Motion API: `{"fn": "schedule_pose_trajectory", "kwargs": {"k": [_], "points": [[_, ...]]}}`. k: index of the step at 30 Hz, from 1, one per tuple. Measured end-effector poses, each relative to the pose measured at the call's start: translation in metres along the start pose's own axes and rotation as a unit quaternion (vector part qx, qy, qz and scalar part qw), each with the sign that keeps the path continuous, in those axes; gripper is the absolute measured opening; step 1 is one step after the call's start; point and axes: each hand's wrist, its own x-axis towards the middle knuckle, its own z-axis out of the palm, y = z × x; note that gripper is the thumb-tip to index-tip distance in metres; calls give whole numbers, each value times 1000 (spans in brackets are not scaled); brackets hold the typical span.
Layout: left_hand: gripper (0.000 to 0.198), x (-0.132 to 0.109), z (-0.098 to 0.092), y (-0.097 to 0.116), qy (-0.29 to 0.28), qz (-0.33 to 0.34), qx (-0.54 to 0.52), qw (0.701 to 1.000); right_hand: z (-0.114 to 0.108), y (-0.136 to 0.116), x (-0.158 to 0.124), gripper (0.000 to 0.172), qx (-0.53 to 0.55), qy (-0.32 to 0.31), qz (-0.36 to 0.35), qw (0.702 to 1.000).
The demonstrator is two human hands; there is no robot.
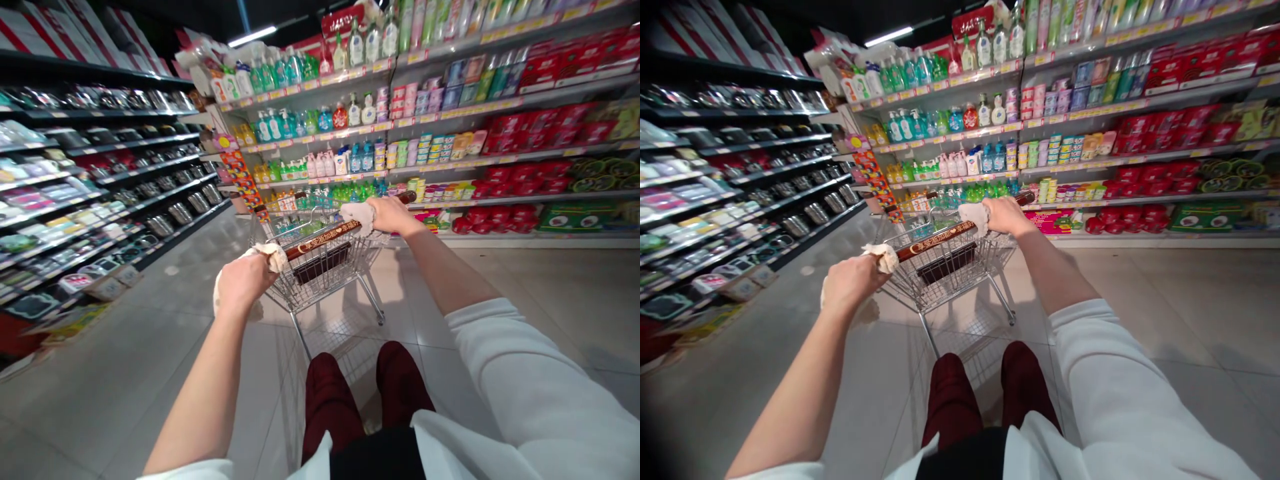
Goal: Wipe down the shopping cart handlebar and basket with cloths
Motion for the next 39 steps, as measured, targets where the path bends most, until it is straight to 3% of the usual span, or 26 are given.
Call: {"fn": "schedule_pose_trajectory", "kwargs": {"k": [6, 10, 15, 19, 26, 39], "points": [[52, 3, 14, -46, -48, -42, -1, 998, -2, -30, -25, 37, 49, 15, -39, 998], [54, 4, 22, -59, -47, -58, -2, 997, -6, -42, -42, 38, 64, 26, -44, 997], [54, -1, 25, -56, -25, -48, -9, 999, -19, -41, -65, 45, 63, 26, -38, 997], [54, -4, 23, -51, -14, -43, -12, 999, -33, -21, -89, 44, 53, -1, -49, 997], [59, -6, 20, -36, 10, -22, -23, 999, -42, 29, -127, 45, -31, 27, 101, 994], [58, 14, 23, -24, 37, -5, -48, 998, -27, 23, -143, 44, -70, 146, 164, 973]]}}
